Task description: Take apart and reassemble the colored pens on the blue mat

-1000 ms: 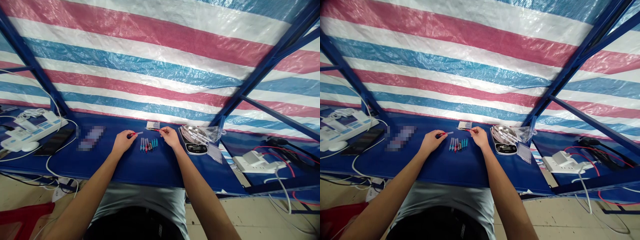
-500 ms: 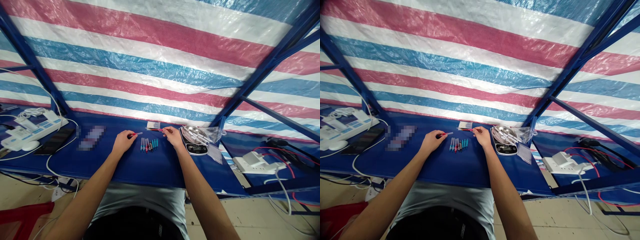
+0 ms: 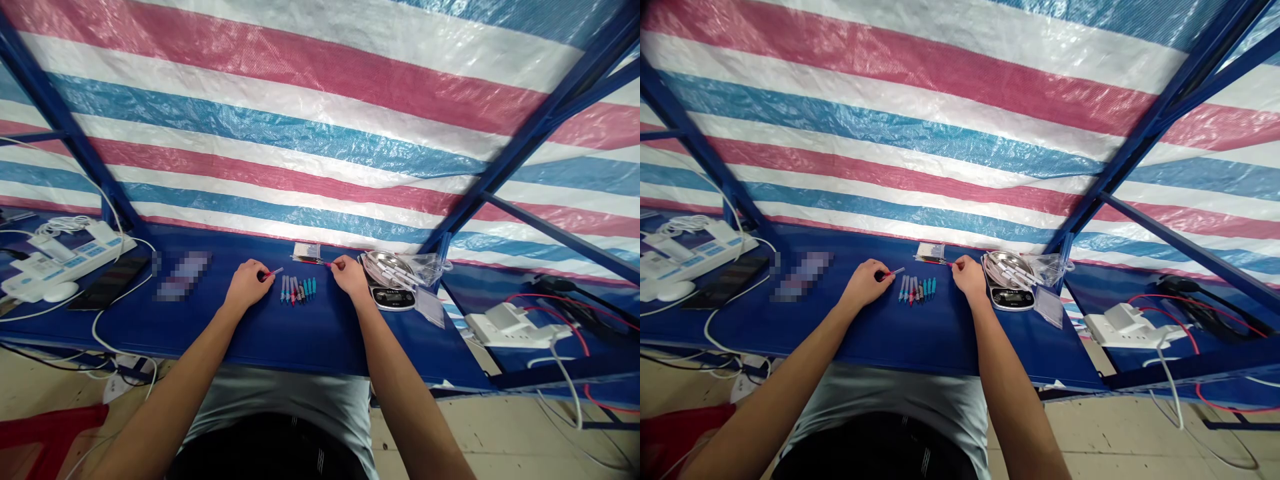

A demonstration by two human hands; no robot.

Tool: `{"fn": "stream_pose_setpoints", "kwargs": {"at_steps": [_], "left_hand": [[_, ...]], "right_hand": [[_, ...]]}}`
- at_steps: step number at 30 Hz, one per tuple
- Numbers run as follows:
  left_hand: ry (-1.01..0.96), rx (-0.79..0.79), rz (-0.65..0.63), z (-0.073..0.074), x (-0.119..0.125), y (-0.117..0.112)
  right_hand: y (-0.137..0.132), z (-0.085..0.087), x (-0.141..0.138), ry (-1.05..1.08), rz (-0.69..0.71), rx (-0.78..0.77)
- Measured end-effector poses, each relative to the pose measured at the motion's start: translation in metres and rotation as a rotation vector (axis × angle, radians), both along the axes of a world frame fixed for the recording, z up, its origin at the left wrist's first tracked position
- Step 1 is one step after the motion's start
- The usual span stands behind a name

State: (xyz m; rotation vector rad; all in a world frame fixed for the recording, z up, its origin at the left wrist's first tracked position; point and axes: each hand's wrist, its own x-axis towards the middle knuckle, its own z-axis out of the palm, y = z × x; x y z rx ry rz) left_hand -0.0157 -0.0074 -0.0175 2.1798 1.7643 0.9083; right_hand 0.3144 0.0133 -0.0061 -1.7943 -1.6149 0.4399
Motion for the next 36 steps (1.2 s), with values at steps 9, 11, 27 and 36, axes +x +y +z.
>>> {"fn": "stream_pose_setpoints", "kwargs": {"at_steps": [9,11,27,36], "left_hand": [[0.079,-0.037,-0.090,0.004,0.009,-0.009],[0.062,-0.043,-0.148,0.005,0.010,-0.008],[-0.040,0.014,-0.190,0.002,0.013,-0.003],[-0.041,0.009,-0.093,0.000,0.008,0.000]], "right_hand": [[-0.015,0.014,-0.001,-0.137,0.282,-0.182],[-0.020,0.019,-0.001,-0.058,0.421,-0.225],[-0.005,0.007,-0.016,-0.126,0.245,0.065],[0.009,0.001,-0.023,-0.269,0.240,0.032]]}}
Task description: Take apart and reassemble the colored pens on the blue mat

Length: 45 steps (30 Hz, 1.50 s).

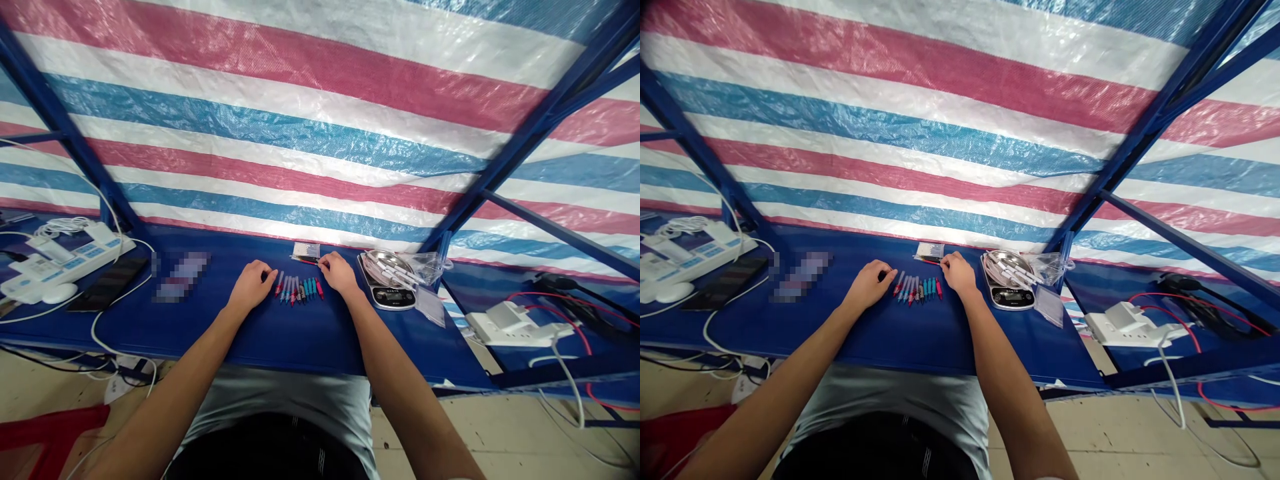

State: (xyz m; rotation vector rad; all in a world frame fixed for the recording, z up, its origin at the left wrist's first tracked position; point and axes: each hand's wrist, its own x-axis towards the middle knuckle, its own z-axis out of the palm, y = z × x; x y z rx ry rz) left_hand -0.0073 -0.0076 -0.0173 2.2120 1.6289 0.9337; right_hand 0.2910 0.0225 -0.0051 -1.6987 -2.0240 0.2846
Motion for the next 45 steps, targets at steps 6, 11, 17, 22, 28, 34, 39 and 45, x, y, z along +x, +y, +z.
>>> {"fn": "stream_pose_setpoints", "kwargs": {"at_steps": [6,11,17,22,28,34,39,45], "left_hand": [[0.000,-0.004,-0.015,0.000,0.001,-0.001],[-0.015,-0.021,-0.069,0.001,0.003,-0.004],[-0.001,-0.023,-0.108,-0.001,0.005,-0.004],[-0.061,-0.046,-0.035,-0.003,0.003,0.003],[0.095,-0.046,-0.014,0.002,-0.003,0.022],[0.040,-0.094,-0.117,0.007,-0.003,0.054],[-0.412,-0.219,-0.273,0.010,0.016,0.078],[-0.842,-0.333,-0.448,0.008,0.038,0.073]], "right_hand": [[-0.006,0.000,0.012,-0.039,0.148,-0.007],[-0.007,0.004,0.007,-0.009,0.230,0.021],[0.017,0.018,-0.006,-0.053,0.325,-0.076],[0.045,0.029,-0.015,-0.046,0.331,-0.192],[0.037,0.034,-0.012,0.129,0.332,-0.174],[0.005,0.017,-0.009,0.797,0.255,-0.164],[-0.006,0.017,-0.014,1.146,0.248,-0.280],[-0.014,0.031,-0.026,1.407,0.338,-0.248]]}}
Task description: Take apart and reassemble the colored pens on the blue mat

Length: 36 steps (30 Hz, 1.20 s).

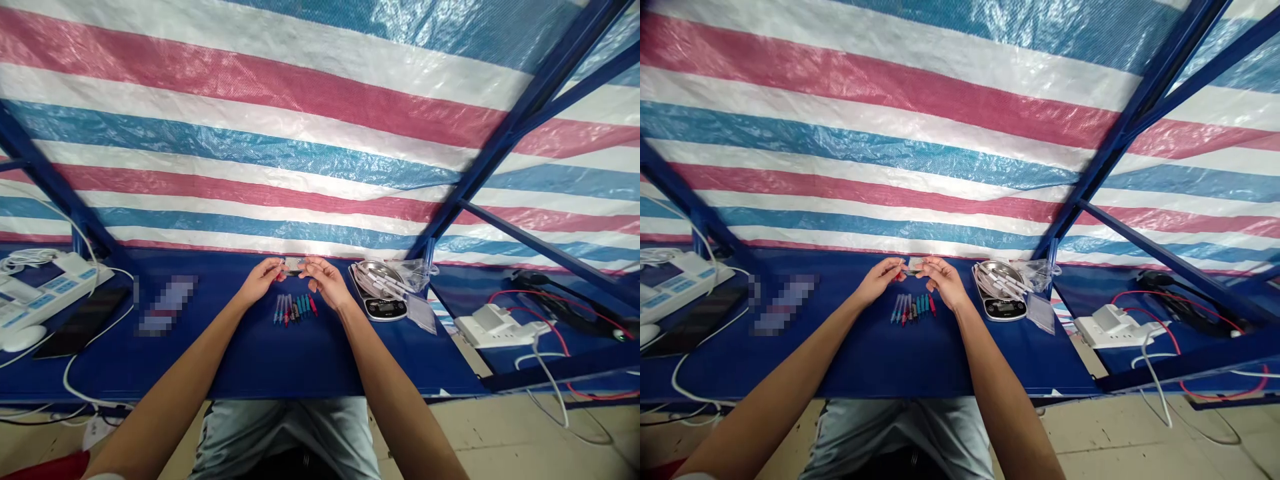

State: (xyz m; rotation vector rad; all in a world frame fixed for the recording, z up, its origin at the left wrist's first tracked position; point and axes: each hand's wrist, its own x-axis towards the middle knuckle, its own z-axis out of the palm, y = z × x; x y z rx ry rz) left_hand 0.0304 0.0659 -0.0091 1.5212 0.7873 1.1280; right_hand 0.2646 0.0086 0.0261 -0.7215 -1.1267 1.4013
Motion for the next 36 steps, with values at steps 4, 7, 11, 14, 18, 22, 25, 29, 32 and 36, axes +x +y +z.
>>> {"fn": "stream_pose_setpoints", "kwargs": {"at_steps": [4,7,11,14,18,22,25,29,32,36], "left_hand": [[-0.051,-0.053,-0.117,0.001,0.002,-0.014],[0.015,-0.092,-0.209,0.006,0.004,-0.024],[0.062,-0.093,-0.256,0.013,0.008,-0.034],[0.056,-0.076,-0.247,0.013,0.010,-0.037],[0.056,-0.054,-0.244,0.010,0.007,-0.037],[0.111,-0.029,-0.255,0.012,0.006,-0.040],[0.158,0.010,-0.243,0.016,0.008,-0.045],[0.188,0.066,-0.173,0.019,0.008,-0.044],[0.132,0.066,-0.086,0.018,0.003,-0.037],[0.025,-0.020,0.034,0.016,-0.004,-0.030]], "right_hand": [[0.001,0.007,-0.013,0.012,-0.163,0.032],[0.000,0.012,-0.021,0.016,-0.215,0.074],[-0.004,0.017,-0.026,-0.021,-0.192,0.135],[-0.006,0.016,-0.026,-0.080,-0.156,0.131],[-0.007,0.012,-0.023,-0.097,-0.136,0.112],[-0.006,0.010,-0.021,-0.089,-0.077,0.097],[-0.006,0.007,-0.019,-0.188,0.024,0.071],[-0.006,0.003,-0.004,-0.481,0.050,0.146],[-0.007,-0.001,0.019,-0.748,-0.065,0.218],[-0.009,-0.004,0.050,-1.102,0.136,0.159]]}}
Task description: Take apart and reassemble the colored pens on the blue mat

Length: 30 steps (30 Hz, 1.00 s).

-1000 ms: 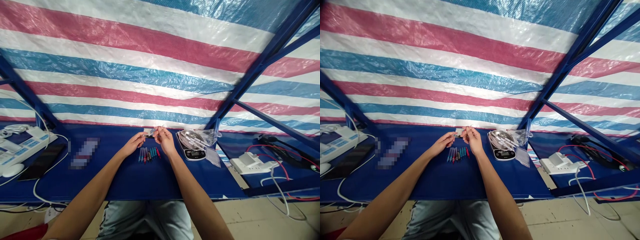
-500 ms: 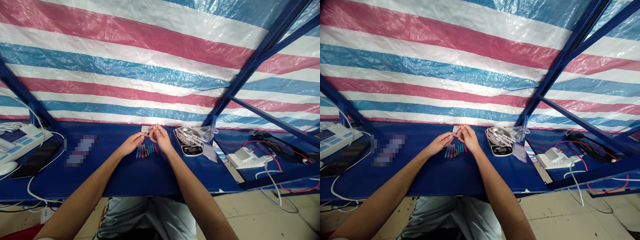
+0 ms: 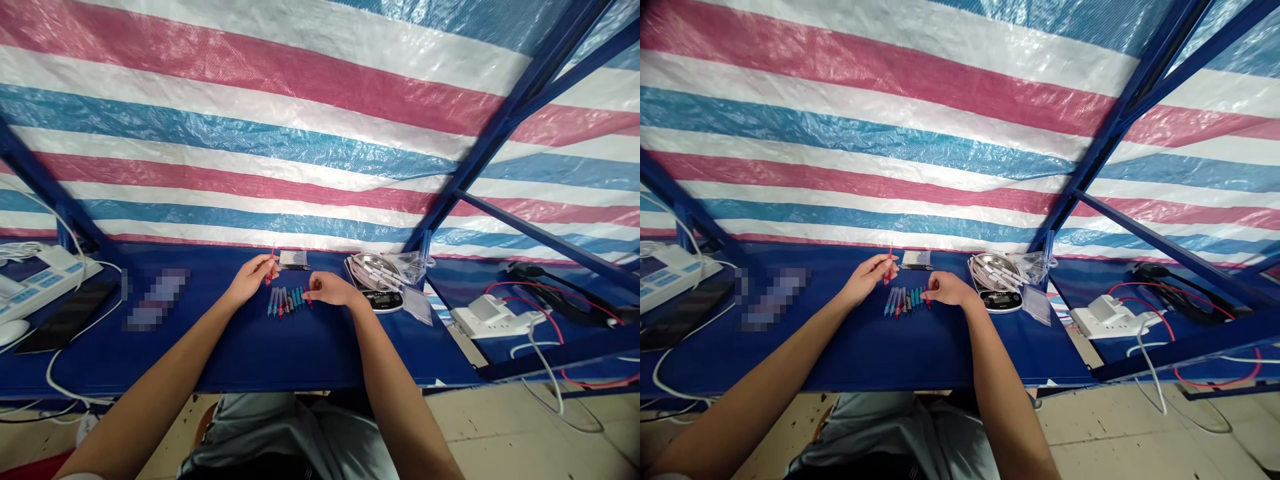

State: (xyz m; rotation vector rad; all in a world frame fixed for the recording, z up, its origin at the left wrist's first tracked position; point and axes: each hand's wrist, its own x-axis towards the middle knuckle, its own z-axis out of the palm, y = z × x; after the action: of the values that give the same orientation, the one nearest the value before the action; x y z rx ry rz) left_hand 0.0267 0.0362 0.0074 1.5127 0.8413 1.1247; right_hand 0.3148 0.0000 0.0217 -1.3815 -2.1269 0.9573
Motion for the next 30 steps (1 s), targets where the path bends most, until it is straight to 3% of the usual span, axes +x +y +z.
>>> {"fn": "stream_pose_setpoints", "kwargs": {"at_steps": [6,15,23,30], "left_hand": [[-0.042,-0.009,0.078,-0.007,-0.002,0.004],[0.391,0.260,0.157,-0.005,-0.005,-0.005],[0.487,0.361,0.122,-0.003,-0.002,-0.010],[0.572,0.483,0.101,0.000,-0.003,-0.012]], "right_hand": [[-0.002,-0.001,0.014,-0.064,-0.075,-0.026],[-0.001,-0.008,0.012,0.002,-0.077,0.010],[-0.003,-0.012,-0.010,-0.001,-0.083,0.130],[-0.004,-0.012,0.001,-0.086,-0.052,0.108]]}}
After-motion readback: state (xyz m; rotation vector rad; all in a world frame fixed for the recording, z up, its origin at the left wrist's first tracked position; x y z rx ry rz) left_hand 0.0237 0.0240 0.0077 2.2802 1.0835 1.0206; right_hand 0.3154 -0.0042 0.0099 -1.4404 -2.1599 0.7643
